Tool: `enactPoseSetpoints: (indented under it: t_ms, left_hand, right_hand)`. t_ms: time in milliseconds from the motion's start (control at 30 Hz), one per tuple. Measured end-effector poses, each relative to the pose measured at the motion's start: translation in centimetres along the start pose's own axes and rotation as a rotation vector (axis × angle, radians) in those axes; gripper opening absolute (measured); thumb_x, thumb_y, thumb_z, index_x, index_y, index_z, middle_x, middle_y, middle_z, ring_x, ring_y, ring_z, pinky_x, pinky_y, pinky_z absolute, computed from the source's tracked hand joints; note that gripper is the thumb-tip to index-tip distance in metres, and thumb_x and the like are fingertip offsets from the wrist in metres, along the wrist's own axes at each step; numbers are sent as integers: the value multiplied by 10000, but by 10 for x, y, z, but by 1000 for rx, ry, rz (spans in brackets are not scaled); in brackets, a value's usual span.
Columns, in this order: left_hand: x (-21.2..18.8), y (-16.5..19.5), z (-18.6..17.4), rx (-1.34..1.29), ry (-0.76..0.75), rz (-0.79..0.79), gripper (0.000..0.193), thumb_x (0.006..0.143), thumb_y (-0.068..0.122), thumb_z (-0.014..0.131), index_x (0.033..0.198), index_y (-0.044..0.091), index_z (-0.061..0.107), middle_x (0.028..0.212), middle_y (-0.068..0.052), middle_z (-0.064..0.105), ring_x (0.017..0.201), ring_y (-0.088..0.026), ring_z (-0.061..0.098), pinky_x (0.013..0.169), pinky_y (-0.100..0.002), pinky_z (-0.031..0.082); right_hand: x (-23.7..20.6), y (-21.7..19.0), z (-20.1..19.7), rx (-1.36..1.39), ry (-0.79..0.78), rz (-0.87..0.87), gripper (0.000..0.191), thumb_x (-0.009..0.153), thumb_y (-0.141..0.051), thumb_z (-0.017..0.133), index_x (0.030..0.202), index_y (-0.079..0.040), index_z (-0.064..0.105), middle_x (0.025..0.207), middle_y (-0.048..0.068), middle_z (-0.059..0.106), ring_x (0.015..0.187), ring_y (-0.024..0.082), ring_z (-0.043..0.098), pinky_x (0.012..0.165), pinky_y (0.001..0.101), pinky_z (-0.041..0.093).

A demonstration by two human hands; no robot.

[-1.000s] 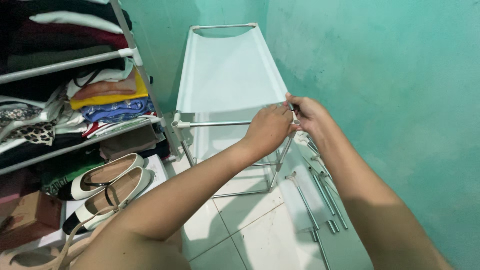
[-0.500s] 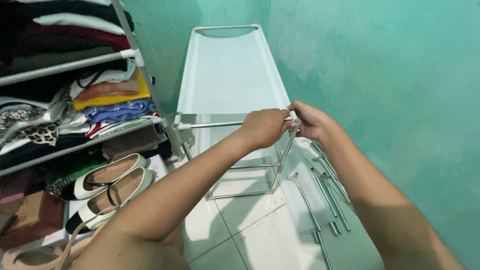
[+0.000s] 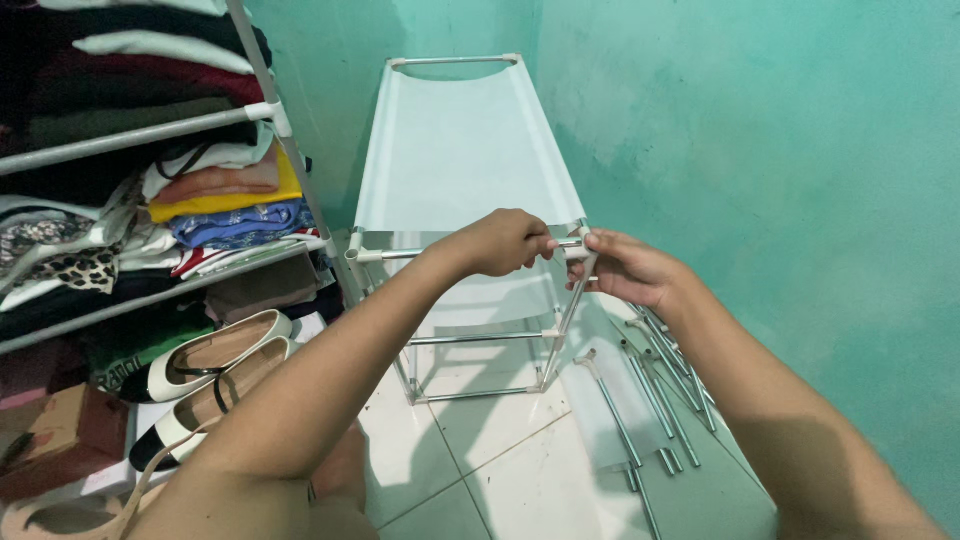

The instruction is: The person assembles a white fabric storage shelf on the floor. They position the fabric tiers, insert metal support bars through the fabric sleeves, and attach side frames and leg poles, fitting the poles into the plastic corner joints by hand.

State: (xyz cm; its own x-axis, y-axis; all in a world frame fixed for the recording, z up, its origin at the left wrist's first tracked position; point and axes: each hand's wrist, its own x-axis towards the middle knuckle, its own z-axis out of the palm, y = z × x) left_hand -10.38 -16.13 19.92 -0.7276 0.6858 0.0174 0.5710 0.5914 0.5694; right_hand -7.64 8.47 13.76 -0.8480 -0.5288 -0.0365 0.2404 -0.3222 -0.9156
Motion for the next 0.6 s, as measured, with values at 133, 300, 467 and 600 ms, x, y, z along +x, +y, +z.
enactPoseSetpoints:
  t_ms: [133, 300, 467, 600]
  left_hand:
    - [-2, 2, -3, 52, -8, 26, 388, 1011, 411, 536, 988, 100, 766, 748, -48, 718, 668, -197, 659, 682, -376, 534]
    - [-7, 2, -6, 51, -10, 40, 381, 1007, 419, 537, 988, 117, 769, 731, -51, 701, 667, -207, 652, 672, -384, 527]
    - [-9, 3, -8, 47, -5, 74, 366, 1001, 411, 544, 995, 124, 772, 734, -50, 700, 699, -207, 650, 690, -383, 521]
    - [-11, 4, -10, 59, -14, 74, 365, 1007, 412, 535, 993, 134, 770, 735, -46, 689, 709, -205, 640, 696, -379, 514]
  right_hand:
    - [5, 6, -6, 47, -54, 8, 247, 990, -214, 642, 1101, 6, 635, 842, 52, 598, 801, 179, 577, 906, 475, 517]
    - [8, 8, -10, 112, -124, 29, 268, 968, -246, 554, 990, 14, 618, 741, 52, 543, 750, 187, 525, 932, 455, 489]
    - [9, 9, -12, 117, -178, 0, 269, 971, -264, 562, 950, 2, 599, 695, 47, 512, 732, 194, 499, 898, 448, 471]
    - [9, 9, -14, 96, -151, -2, 249, 970, -263, 589, 954, -15, 602, 662, 32, 497, 695, 173, 470, 870, 413, 446]
